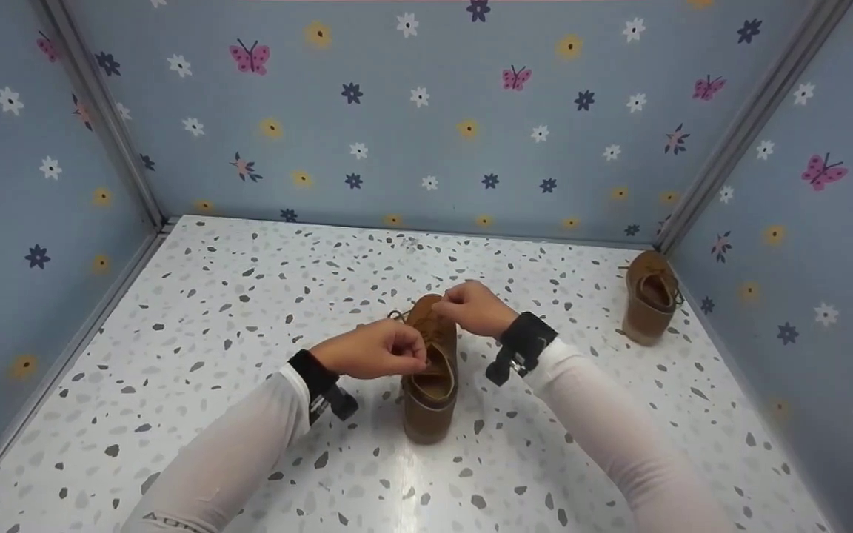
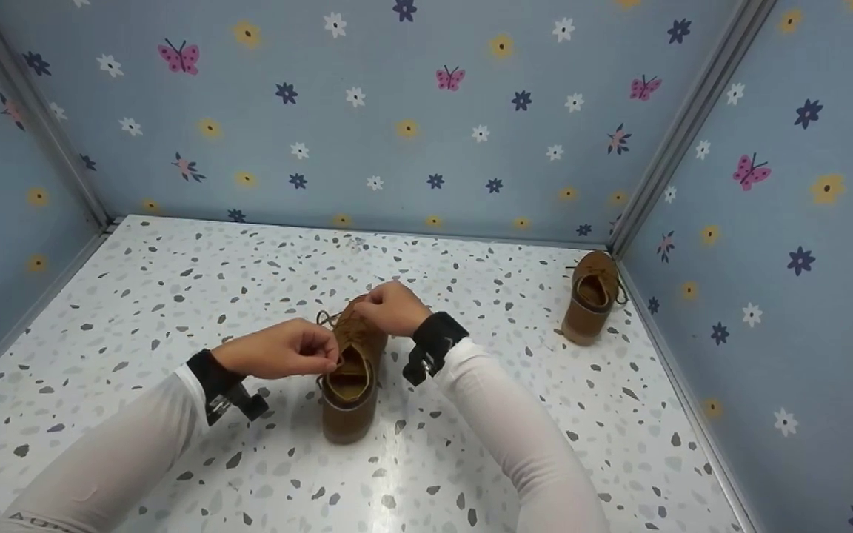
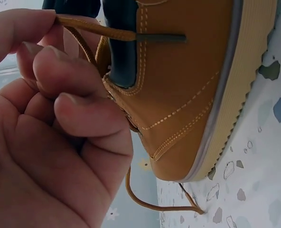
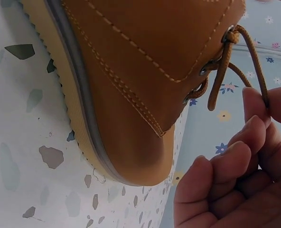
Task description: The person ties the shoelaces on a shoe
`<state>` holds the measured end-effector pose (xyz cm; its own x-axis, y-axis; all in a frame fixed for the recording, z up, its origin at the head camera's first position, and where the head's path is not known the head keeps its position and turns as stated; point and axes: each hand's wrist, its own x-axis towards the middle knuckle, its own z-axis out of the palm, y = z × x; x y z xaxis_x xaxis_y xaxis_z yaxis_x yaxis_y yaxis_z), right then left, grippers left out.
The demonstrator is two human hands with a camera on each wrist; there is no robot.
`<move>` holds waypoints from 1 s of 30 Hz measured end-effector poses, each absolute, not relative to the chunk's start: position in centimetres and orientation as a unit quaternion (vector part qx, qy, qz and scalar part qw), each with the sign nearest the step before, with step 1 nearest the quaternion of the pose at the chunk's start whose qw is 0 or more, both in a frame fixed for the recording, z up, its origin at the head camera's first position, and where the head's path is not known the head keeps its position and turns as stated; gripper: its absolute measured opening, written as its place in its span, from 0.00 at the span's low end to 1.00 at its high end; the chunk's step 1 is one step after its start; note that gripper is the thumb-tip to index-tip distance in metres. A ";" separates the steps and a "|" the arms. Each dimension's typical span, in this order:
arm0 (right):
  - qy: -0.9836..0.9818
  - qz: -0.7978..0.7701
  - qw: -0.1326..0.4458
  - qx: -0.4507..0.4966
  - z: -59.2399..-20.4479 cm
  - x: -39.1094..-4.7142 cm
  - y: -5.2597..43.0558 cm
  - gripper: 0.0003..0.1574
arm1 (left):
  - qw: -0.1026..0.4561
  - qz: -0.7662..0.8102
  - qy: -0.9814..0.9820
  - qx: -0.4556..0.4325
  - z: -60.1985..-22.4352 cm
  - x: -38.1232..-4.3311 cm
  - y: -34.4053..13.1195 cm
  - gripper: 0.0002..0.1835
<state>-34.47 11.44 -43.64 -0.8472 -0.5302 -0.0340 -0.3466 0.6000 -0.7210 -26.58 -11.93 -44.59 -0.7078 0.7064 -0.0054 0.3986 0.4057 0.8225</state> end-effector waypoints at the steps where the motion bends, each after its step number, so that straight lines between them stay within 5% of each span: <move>1: 0.885 -0.373 0.124 -0.248 -43.7 -34.5 11.5 0.25 | 0.179 0.432 0.817 0.337 -44.6 -26.5 -11.8 0.04; 17: 0.881 -0.384 0.129 -0.244 -43.4 -34.2 11.8 0.22 | 0.151 0.471 0.787 0.369 -44.0 -25.9 -9.8 0.06; 30: 0.878 -0.389 0.153 -0.234 -43.3 -34.1 11.9 0.22 | 0.055 0.509 0.840 0.180 -46.1 -30.0 -13.2 0.09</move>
<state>-34.12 11.94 -43.31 -0.8434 -0.5304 -0.0857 -0.2926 0.5873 -0.7546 -29.97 -13.22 -46.07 -0.9294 0.3579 0.0900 0.2454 0.4171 0.8751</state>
